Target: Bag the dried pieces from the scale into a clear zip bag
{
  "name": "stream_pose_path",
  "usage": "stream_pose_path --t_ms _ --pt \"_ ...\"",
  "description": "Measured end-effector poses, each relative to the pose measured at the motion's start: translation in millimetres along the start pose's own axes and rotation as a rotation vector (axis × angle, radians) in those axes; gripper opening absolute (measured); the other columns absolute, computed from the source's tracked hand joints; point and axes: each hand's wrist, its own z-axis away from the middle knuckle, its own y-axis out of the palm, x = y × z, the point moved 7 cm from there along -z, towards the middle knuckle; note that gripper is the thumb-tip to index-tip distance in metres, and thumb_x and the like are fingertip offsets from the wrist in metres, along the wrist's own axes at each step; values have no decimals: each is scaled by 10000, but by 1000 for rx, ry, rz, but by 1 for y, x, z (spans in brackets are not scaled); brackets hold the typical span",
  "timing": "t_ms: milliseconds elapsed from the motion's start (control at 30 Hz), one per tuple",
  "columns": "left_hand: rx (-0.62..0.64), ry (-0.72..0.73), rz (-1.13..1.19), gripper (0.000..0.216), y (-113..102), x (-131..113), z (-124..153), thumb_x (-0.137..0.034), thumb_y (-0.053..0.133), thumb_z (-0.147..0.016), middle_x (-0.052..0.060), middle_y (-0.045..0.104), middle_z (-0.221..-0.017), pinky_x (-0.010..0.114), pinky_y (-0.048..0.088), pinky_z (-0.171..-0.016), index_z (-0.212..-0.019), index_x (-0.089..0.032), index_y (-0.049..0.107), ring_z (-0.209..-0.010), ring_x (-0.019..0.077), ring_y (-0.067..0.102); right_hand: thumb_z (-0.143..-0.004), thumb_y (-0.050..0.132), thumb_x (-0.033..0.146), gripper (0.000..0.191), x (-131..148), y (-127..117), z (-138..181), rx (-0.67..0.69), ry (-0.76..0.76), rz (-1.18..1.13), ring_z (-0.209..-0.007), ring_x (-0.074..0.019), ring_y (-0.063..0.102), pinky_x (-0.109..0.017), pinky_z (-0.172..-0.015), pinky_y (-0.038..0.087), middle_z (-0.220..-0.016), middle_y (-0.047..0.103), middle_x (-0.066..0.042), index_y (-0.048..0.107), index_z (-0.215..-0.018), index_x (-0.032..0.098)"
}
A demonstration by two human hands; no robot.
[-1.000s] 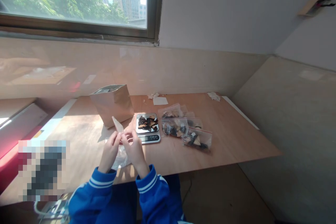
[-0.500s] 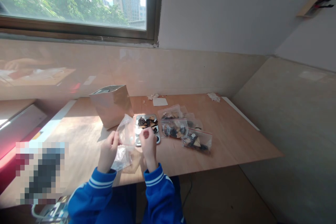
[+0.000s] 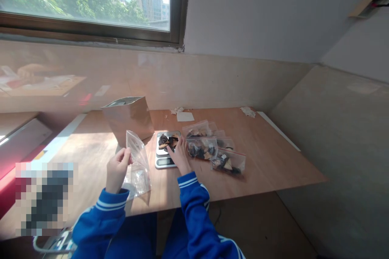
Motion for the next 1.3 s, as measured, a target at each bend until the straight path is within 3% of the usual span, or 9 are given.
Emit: stream_pose_path --t_ms 133,367,667,833,1000,1100,1200,1300 --pt "8 -2 32 431 0 5 0 -492 446 -896 -22 482 -540 236 370 -590 -578 -200 453 -573 134 480 -864 557 359 431 -7 7 0 51 -43 -35 -1183 -292 474 -474 -1011 398 -1216 519 -179 465 -1214 124" --pt "8 6 62 427 2 8 2 -479 451 -898 -17 487 -536 234 386 -589 -573 -201 458 -564 135 485 -915 463 279 212 -7 -6 4 96 -88 -17 -1033 -250 525 -413 -913 448 -1077 565 -114 544 -1083 177" --pt "39 8 95 433 8 6 3 -489 455 -891 -22 474 -534 241 379 -582 -569 -200 456 -551 131 482 -953 418 356 249 -17 -4 4 111 -109 24 -1002 -249 562 -393 -856 483 -1016 582 -111 561 -1043 173" --pt "48 -7 57 445 12 6 4 -494 435 -899 -21 479 -531 242 366 -578 -565 -199 448 -558 134 481 -963 354 407 296 -15 -21 3 16 -46 -25 -952 -261 595 -411 -821 498 -973 607 -130 528 -1003 170" --pt "65 -3 87 442 22 2 5 -509 432 -888 -20 470 -523 239 356 -549 -571 -201 439 -543 136 468 -955 388 426 254 28 -45 -2 -21 59 -429 -884 -207 619 -340 -785 504 -954 627 -90 467 -1025 195" --pt "88 -14 93 443 30 0 6 -513 428 -886 -22 464 -522 236 356 -548 -573 -201 432 -543 134 467 -937 432 417 222 70 -50 -5 58 79 -624 -805 -172 625 -295 -737 501 -867 629 -30 482 -989 207" --pt "110 -6 92 426 36 -1 9 -499 418 -897 -20 480 -541 237 370 -561 -595 -201 445 -559 138 486 -891 523 381 187 109 -46 -6 216 -27 -675 -828 -167 619 -288 -753 494 -887 623 -12 530 -957 206" --pt "109 17 86 406 37 1 10 -479 408 -909 -14 497 -558 246 385 -567 -614 -204 462 -570 147 506 -862 546 296 115 124 -42 -3 278 -104 -565 -867 -188 600 -329 -798 491 -921 593 -25 563 -933 208"
